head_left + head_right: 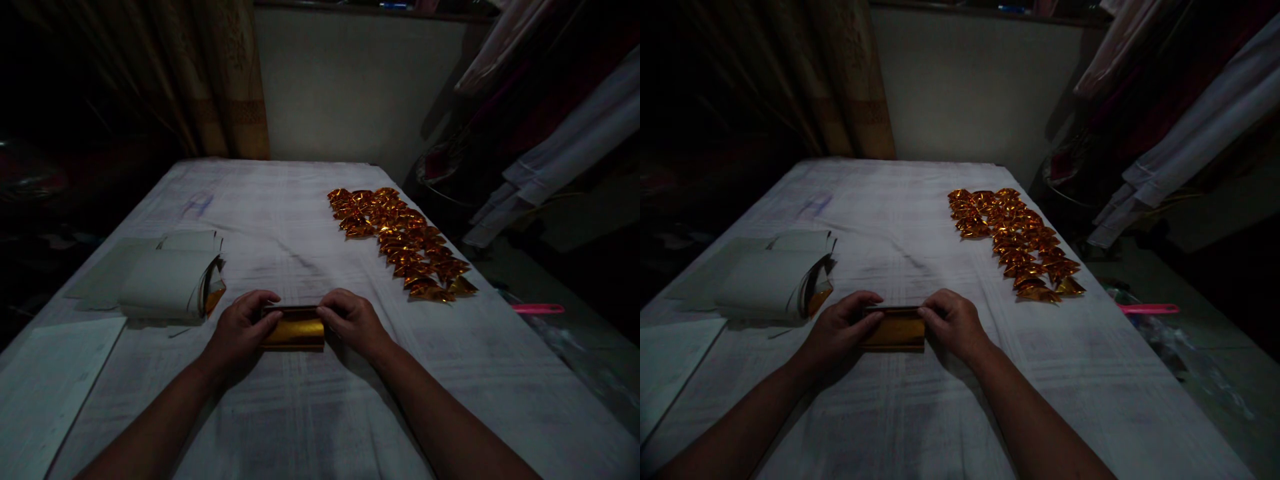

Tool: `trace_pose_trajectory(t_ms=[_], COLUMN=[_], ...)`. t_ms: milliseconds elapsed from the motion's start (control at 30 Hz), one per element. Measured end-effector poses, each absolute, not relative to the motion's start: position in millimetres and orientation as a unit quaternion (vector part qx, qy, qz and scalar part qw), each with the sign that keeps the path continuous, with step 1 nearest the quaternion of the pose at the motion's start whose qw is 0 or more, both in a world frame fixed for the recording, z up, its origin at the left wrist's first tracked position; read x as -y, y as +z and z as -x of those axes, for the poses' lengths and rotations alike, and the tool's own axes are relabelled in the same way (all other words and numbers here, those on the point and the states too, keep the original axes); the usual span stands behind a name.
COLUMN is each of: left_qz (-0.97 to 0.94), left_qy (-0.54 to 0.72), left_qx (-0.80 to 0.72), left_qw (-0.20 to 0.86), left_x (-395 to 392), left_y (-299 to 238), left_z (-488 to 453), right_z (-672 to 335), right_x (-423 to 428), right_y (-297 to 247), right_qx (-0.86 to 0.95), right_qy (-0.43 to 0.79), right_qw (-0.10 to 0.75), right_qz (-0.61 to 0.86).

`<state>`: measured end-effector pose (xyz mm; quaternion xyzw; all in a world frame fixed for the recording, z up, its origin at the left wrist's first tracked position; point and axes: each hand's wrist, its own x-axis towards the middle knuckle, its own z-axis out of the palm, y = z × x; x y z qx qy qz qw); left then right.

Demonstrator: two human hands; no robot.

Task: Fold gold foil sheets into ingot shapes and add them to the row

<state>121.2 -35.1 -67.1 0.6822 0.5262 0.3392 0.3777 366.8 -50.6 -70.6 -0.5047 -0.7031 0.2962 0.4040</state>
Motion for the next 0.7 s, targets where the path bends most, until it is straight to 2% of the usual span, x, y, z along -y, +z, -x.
trace_pose_trajectory(t_ms=[500,700], left_qz=[-0.705,-0.75], left_qy=[0.335,0.327], left_qx=[-0.527,-0.51], left_qw=[0.337,0.266], left_x=[35.0,34.4], left_y=[-66.3,-63.2], left_z=[-121.8,-122.8], right_z=[-363.5,-362.4], right_x=[51.7,52.1], right_y=[-70.4,-69.5], right_qx=[0.706,0.714], right_qy=[0.271,0.24], right_qw=[0.403,0.386], right_qz=[0.515,0.532])
